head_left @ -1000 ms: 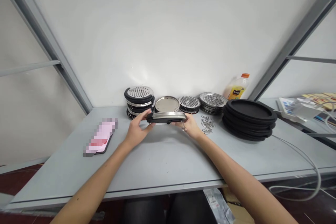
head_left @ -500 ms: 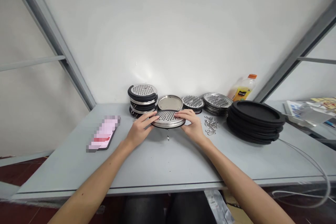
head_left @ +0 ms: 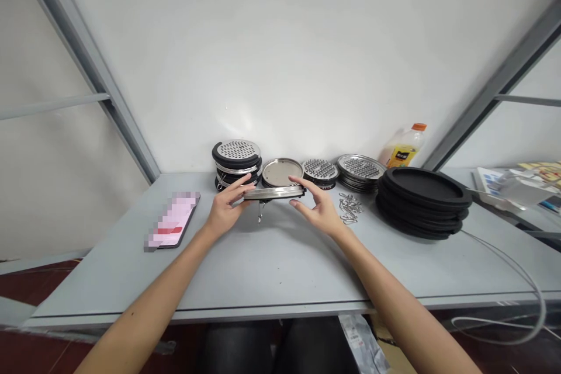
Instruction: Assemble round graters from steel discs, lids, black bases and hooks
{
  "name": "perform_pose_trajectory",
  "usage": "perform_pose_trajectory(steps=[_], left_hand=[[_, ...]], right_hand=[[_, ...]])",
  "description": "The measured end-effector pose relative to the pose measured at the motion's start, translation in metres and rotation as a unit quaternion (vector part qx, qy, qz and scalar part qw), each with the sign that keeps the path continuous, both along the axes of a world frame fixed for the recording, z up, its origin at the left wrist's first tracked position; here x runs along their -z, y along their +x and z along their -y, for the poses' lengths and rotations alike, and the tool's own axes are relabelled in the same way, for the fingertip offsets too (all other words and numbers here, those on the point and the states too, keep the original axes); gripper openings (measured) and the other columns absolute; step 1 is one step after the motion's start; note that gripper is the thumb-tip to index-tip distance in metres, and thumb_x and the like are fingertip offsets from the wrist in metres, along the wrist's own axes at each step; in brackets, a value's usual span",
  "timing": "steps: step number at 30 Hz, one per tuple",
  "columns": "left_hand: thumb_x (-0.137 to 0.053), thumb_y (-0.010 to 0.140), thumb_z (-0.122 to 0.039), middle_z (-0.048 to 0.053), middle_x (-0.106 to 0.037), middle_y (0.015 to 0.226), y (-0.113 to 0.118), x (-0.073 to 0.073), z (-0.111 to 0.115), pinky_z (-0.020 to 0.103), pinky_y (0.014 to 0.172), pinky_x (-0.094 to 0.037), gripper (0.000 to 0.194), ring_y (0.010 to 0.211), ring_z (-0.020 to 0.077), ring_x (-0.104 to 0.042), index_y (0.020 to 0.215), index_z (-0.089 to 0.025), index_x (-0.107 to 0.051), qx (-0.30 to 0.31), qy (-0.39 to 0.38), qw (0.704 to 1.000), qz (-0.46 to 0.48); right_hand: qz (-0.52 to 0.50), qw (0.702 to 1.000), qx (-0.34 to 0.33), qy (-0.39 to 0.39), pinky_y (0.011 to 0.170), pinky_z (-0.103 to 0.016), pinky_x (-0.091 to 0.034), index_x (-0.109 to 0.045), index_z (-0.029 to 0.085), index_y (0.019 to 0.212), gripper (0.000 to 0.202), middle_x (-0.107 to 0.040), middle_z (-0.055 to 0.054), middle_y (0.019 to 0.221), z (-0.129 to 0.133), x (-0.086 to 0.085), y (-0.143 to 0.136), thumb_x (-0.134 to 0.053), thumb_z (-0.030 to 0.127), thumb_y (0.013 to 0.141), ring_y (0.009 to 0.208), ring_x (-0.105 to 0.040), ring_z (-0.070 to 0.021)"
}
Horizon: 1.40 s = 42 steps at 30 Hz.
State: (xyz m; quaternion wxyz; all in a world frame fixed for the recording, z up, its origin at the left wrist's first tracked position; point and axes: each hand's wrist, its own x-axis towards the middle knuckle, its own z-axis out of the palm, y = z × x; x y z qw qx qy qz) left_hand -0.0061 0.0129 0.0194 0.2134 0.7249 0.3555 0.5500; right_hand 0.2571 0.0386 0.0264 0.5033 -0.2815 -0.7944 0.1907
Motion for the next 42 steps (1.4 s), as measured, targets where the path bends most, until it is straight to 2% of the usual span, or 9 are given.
perform_pose_trajectory(steps=[8, 12, 18, 22, 26, 29, 33, 37, 42], left_hand=[[-0.065, 0.085, -0.033, 0.01, -0.064, 0.126, 0.001, 0.002, -0.002, 0.045, 0.104, -0.047, 0.041, 0.115, 0.0254, -0.061, 0.122, -0.018, -0.063, -0.04, -0.028, 0.999, -0.019], [-0.065, 0.085, -0.032, 0.009, -0.063, 0.127, -0.002, -0.002, -0.003, 0.044, 0.105, -0.045, 0.041, 0.117, 0.0251, -0.06, 0.124, -0.018, -0.062, -0.109, 0.041, 0.992, -0.051], [-0.054, 0.091, -0.028, 0.009, -0.069, 0.108, -0.015, -0.012, -0.004, 0.037, 0.089, -0.053, 0.027, 0.096, 0.0205, -0.066, 0.112, -0.016, -0.066, -0.289, 0.141, 0.947, -0.019], [-0.053, 0.09, -0.026, 0.01, -0.068, 0.109, -0.022, -0.007, -0.009, 0.037, 0.088, -0.052, 0.028, 0.097, 0.0219, -0.064, 0.113, -0.016, -0.063, -0.339, 0.143, 0.929, -0.048], [-0.054, 0.088, -0.025, 0.012, -0.064, 0.113, -0.023, 0.002, -0.014, 0.04, 0.094, -0.048, 0.031, 0.109, 0.0258, -0.059, 0.117, -0.017, -0.06, -0.355, 0.146, 0.92, -0.076], [-0.057, 0.086, -0.025, 0.015, -0.058, 0.123, -0.024, 0.009, -0.018, 0.044, 0.101, -0.043, 0.042, 0.118, 0.0286, -0.054, 0.126, -0.016, -0.053, -0.359, 0.12, 0.922, -0.075], [-0.063, 0.083, -0.03, 0.023, -0.043, 0.14, -0.025, 0.019, -0.023, 0.053, 0.107, -0.035, 0.069, 0.132, 0.0361, -0.04, 0.142, -0.012, -0.033, -0.365, 0.043, 0.928, -0.058], [-0.063, 0.083, -0.03, 0.022, -0.037, 0.145, -0.023, 0.026, -0.025, 0.056, 0.111, -0.029, 0.072, 0.137, 0.0364, -0.032, 0.144, -0.014, -0.029, -0.331, 0.037, 0.941, -0.056], [-0.063, 0.083, -0.032, 0.022, -0.032, 0.149, -0.021, 0.028, -0.025, 0.056, 0.112, -0.028, 0.077, 0.14, 0.0367, -0.029, 0.147, -0.015, -0.024, -0.313, 0.022, 0.947, -0.063]], right_hand=[[0.021, 1.0, -0.008, 0.016, 0.093, -0.038, -0.051, -0.062, 0.024, 0.121, 0.036, -0.069, -0.007, 0.115, 0.0, 0.002, 0.0, -0.062, 0.026, 0.085, 0.103, -0.065, -0.0233], [-0.014, 0.998, 0.028, 0.059, 0.088, -0.039, -0.054, -0.066, 0.024, 0.114, 0.031, -0.072, -0.007, 0.106, -0.001, 0.001, -0.003, -0.065, 0.028, 0.083, 0.095, -0.068, -0.024], [-0.12, 0.982, 0.11, 0.1, 0.094, -0.044, -0.052, -0.066, 0.026, 0.116, 0.029, -0.069, -0.005, 0.111, -0.012, -0.048, -0.027, -0.059, 0.03, 0.087, 0.102, -0.065, -0.0264], [-0.061, 0.979, 0.063, 0.185, 0.102, -0.045, -0.047, -0.059, 0.031, 0.125, 0.035, -0.064, -0.002, 0.123, -0.042, -0.083, -0.065, -0.052, 0.025, 0.092, 0.114, -0.058, -0.024], [0.042, 0.968, 0.037, 0.245, 0.104, -0.04, -0.046, -0.058, 0.029, 0.127, 0.037, -0.062, -0.001, 0.126, -0.07, -0.099, -0.106, -0.045, 0.018, 0.095, 0.118, -0.056, -0.0198], [0.11, 0.959, 0.051, 0.257, 0.102, -0.038, -0.047, -0.06, 0.025, 0.125, 0.037, -0.064, -0.003, 0.123, -0.081, -0.095, -0.125, -0.042, 0.013, 0.094, 0.117, -0.056, -0.0204], [0.133, 0.956, 0.079, 0.249, 0.099, -0.038, -0.048, -0.061, 0.025, 0.124, 0.039, -0.066, -0.003, 0.122, -0.088, -0.07, -0.128, -0.045, 0.011, 0.092, 0.114, -0.058, -0.0215], [0.117, 0.958, 0.084, 0.247, 0.106, -0.039, -0.044, -0.063, 0.024, 0.121, 0.038, -0.065, -0.003, 0.123, -0.093, -0.048, -0.123, -0.046, 0.012, 0.09, 0.117, -0.057, -0.0209], [0.121, 0.968, 0.039, 0.214, 0.111, -0.045, -0.036, -0.06, 0.02, 0.124, 0.039, -0.062, -0.008, 0.128, -0.093, -0.047, -0.118, -0.053, 0.015, 0.086, 0.122, -0.053, -0.0227]])
